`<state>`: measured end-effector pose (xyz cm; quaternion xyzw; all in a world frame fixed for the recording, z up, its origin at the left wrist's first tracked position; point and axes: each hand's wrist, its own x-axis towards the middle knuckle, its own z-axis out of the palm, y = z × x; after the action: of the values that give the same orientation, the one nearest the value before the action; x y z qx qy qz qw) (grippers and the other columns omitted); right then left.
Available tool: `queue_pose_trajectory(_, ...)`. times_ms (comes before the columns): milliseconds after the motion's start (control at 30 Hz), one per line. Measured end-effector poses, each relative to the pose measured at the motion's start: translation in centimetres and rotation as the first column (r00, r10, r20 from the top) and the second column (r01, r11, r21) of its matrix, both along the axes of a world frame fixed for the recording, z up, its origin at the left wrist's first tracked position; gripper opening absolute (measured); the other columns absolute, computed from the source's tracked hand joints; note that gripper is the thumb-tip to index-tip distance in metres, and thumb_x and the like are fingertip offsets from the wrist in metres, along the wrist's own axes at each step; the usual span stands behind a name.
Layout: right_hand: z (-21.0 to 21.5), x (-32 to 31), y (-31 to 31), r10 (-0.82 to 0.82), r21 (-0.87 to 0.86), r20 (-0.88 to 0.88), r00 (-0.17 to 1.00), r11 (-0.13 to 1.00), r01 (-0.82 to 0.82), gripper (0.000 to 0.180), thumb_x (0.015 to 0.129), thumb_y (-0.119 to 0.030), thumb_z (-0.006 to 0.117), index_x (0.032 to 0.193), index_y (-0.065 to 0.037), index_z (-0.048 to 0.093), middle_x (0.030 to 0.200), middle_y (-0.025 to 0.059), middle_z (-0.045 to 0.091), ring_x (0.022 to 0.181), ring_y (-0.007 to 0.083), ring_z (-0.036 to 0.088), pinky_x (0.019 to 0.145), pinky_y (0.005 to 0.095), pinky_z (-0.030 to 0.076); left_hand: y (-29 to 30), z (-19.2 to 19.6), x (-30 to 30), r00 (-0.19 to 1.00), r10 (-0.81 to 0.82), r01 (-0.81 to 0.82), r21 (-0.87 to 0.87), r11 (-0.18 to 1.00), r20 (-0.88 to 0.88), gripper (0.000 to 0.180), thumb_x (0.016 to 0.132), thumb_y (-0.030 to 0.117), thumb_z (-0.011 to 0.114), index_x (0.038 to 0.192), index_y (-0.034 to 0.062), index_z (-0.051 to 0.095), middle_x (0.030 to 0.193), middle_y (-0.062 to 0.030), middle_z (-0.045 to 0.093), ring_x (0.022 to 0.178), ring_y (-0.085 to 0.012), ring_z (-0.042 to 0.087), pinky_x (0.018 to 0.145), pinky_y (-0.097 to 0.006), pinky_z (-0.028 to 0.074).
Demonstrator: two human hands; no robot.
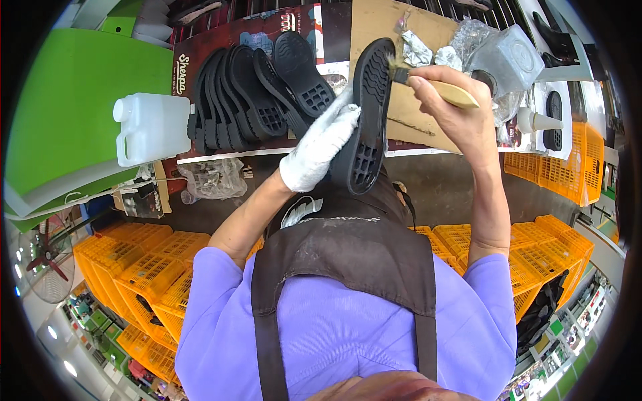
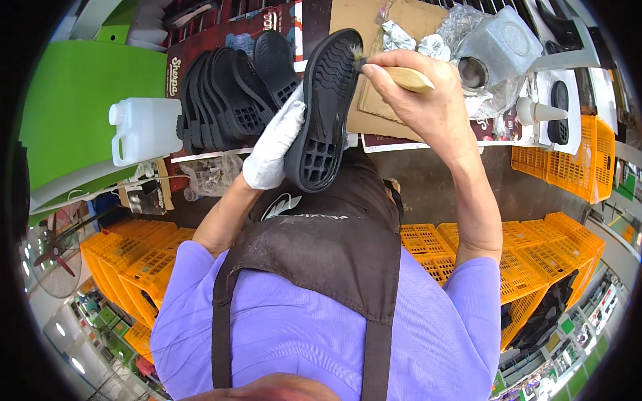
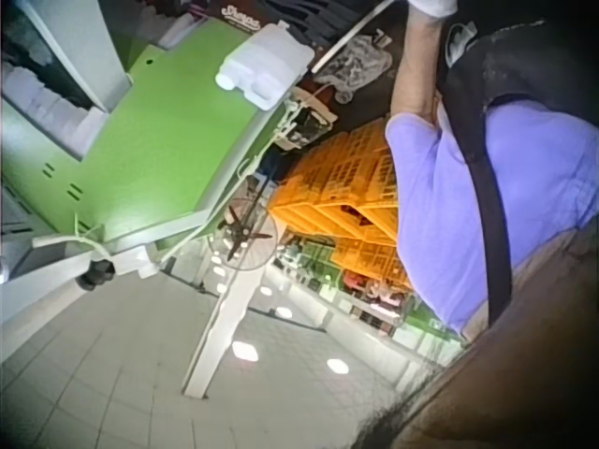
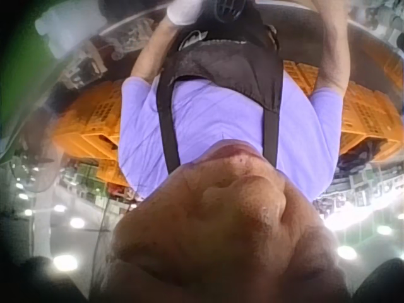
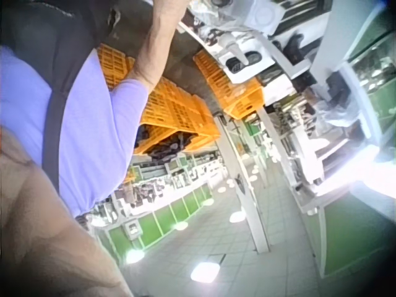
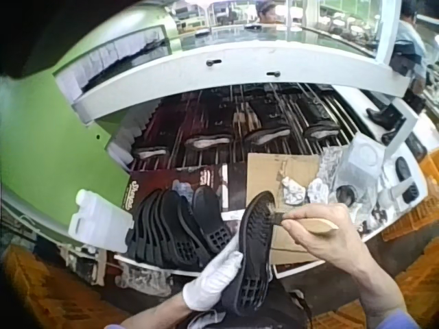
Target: The person repeatedly applies a liquid adhesive to the bottom of black shoe soles using a brush. They dip the brush into a container, spread the substance across the sole's surface and grooves, and then place the treated sole back onto a stack. This process is repeated for multiple soles throughout the clip.
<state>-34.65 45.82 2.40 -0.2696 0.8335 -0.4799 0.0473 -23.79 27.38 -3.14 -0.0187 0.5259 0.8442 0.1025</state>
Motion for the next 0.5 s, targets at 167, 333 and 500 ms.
queue_pose_trajectory(167, 2.4, -0.2, -0.3, 0.054, -0.03, 0.188, 0.981, 0.998, -0.049, 0.01, 0.079, -0.009, 0.065, 0.086, -0.002, 0.066, 0.069, 0.0056, 0.065, 0.062, 0.0135, 0.062, 0.056, 0.0235, 0.047, -1.0, 0.1, -0.1, 0.993, 0.032, -0.07, 0.358, 0.931, 0.113, 0.05, 0.096, 0.019, 0.034, 0.14, 0.0004, 0.017, 0.13, -0.0098, 0.043, 0.113, -0.0162, 0.048, 0.099, -0.031, 0.036)
queue_pose_trajectory(333, 0.4, 2.0, -1.1, 0.443, 0.082, -0.317, 0.838, 0.893, -0.442, 0.024, 0.074, -0.002, 0.064, 0.098, -0.006, 0.061, 0.073, 0.0078, 0.052, 0.061, 0.026, 0.056, 0.057, 0.0326, 0.047, -1.7, -0.9, -0.3, 0.997, 0.018, -0.055, 0.511, 0.858, 0.076, 0.043, 0.098, 0.026, 0.026, 0.13, 0.0004, 0.035, 0.119, -0.0115, 0.052, 0.104, -0.0168, 0.053, 0.092, -0.032, 0.042)
queue_pose_trajectory(500, 1.1, 2.1, -1.2, 0.655, -0.242, -0.044, 0.754, 0.726, -0.644, 0.018, 0.074, 0.0, 0.062, 0.091, -0.002, 0.066, 0.079, 0.0109, 0.062, 0.068, 0.021, 0.06, 0.058, 0.0311, 0.047, -2.0, -1.3, -0.3, 0.968, 0.048, -0.158, 0.447, 0.881, 0.248, 0.053, 0.096, 0.042, 0.024, 0.117, 0.0004, 0.049, 0.094, -0.0154, 0.061, 0.083, -0.0234, 0.062, 0.077, -0.034, 0.051)
